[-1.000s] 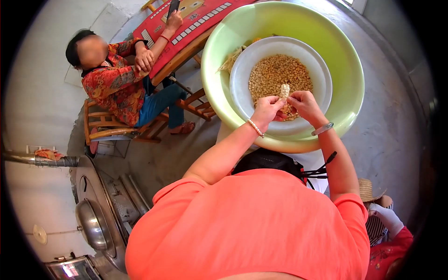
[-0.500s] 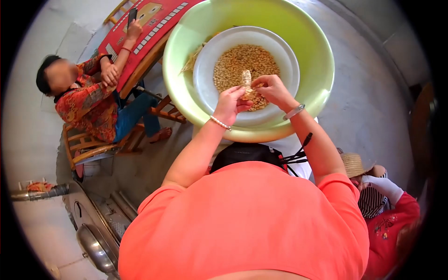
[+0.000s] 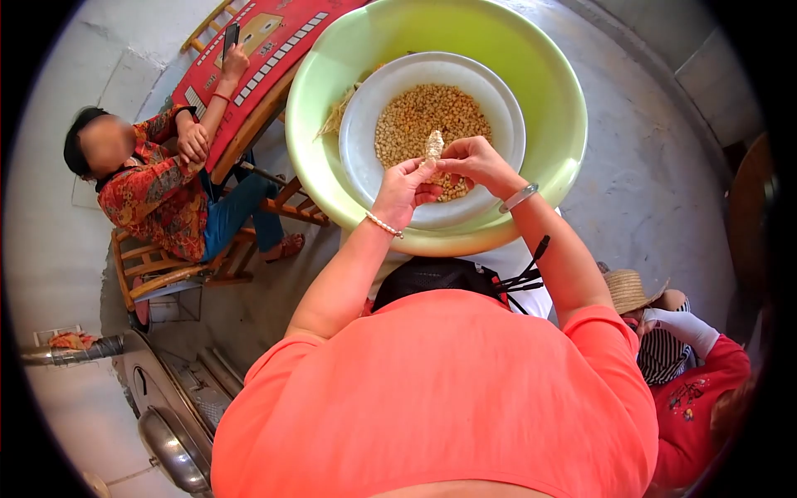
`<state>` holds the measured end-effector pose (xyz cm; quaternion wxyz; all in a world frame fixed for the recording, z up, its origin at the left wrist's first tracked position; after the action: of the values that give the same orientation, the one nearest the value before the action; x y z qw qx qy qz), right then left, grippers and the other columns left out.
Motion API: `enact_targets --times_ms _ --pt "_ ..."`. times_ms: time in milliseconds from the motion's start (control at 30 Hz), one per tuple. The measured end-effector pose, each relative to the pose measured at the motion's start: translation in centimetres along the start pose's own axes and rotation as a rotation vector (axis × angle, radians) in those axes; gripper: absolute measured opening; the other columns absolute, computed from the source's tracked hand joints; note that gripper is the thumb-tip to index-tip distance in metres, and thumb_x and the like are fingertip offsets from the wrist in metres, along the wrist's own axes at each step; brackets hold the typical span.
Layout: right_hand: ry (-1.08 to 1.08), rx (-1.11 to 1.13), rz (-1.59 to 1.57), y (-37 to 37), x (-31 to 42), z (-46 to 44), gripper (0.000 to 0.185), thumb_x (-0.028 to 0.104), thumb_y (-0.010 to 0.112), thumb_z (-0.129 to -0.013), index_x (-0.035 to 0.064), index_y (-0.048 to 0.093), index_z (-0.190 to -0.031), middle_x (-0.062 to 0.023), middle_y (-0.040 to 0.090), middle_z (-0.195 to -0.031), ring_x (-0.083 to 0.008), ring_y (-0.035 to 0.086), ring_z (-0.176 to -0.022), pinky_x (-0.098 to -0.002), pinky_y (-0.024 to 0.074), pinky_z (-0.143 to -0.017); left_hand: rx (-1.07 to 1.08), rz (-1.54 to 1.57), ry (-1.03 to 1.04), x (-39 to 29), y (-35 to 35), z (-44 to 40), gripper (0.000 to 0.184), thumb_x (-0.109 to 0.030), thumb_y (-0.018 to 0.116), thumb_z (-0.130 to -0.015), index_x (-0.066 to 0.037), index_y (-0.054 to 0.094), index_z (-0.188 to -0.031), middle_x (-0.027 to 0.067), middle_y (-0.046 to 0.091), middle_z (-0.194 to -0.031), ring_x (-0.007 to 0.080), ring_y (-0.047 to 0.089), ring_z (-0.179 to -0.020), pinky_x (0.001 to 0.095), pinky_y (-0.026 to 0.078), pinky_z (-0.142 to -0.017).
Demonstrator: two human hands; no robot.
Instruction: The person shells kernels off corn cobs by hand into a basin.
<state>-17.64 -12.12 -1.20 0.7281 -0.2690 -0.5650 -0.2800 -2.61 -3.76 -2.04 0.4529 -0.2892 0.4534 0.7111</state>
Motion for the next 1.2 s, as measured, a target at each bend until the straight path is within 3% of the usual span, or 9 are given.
enact_targets --times_ms 167,367,667,933,1200 --pt "0.030 0.001 -0.032 0.1 0.2 0.2 0.018 0.018 0.065 -0.084 0.0002 0.064 -0.084 -0.0009 0.058 -0.062 -0.0062 0.054 -0.052 -0.0201 0.0370 -0.042 -0.011 -0.027 -0.035 0.0 -0.1 0.1 0.021 -0.020 0.056 -0.090 -0.005 0.060 -0.104 0.0039 0.064 -0.086 0.0125 0.062 -0.065 0.0226 0.051 -0.057" --pt "-0.005 -0.029 0.001 0.3 0.5 0.1 0.027 0.025 0.073 -0.078 -0.0001 0.064 -0.085 -0.0019 0.060 -0.069 -0.0064 0.056 -0.057 -0.0205 0.0382 -0.042 -0.026 0.036 0.026 0.0 0.3 0.1 0.023 -0.015 0.053 -0.091 -0.004 0.057 -0.111 0.0047 0.065 -0.090 0.0126 0.063 -0.067 0.0230 0.051 -0.059" --pt "0.030 -0.014 -0.060 0.2 0.3 0.2 0.022 0.020 0.066 -0.084 -0.0013 0.064 -0.083 -0.0023 0.059 -0.063 -0.0061 0.052 -0.051 -0.0201 0.0363 -0.039 0.063 0.113 -0.051 0.1 -0.1 -0.2 0.021 -0.018 0.055 -0.091 -0.004 0.060 -0.106 0.0043 0.065 -0.089 0.0121 0.062 -0.063 0.0230 0.052 -0.057" --pt "-0.018 -0.046 0.167 0.1 -0.4 -0.5 0.022 0.018 0.058 -0.088 -0.0024 0.065 -0.084 -0.0020 0.059 -0.061 -0.0063 0.056 -0.051 -0.0221 0.0384 -0.041 0.008 0.108 -0.032 0.8 -0.2 -0.7 0.020 -0.017 0.052 -0.092 -0.003 0.059 -0.105 0.0052 0.065 -0.088 0.0130 0.062 -0.064 0.0245 0.052 -0.057" --pt "0.049 -0.019 0.002 -0.1 -0.4 -0.2 0.019 0.018 0.059 -0.088 -0.0008 0.063 -0.085 -0.0011 0.059 -0.065 -0.0069 0.056 -0.053 -0.0210 0.0374 -0.040 0.041 0.154 -0.063 0.6 -0.2 -0.6 0.020 -0.019 0.049 -0.093 -0.006 0.057 -0.105 0.0063 0.065 -0.088 0.0144 0.063 -0.066 0.0252 0.052 -0.056"
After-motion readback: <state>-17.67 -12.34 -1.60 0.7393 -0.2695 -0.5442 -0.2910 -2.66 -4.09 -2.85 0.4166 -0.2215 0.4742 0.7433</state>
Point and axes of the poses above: each hand's wrist, its own z-axis away from the middle knuckle, its own y-axis out of the palm, x = y × z, the point moved 2 cm from there along -z, towards the middle knuckle
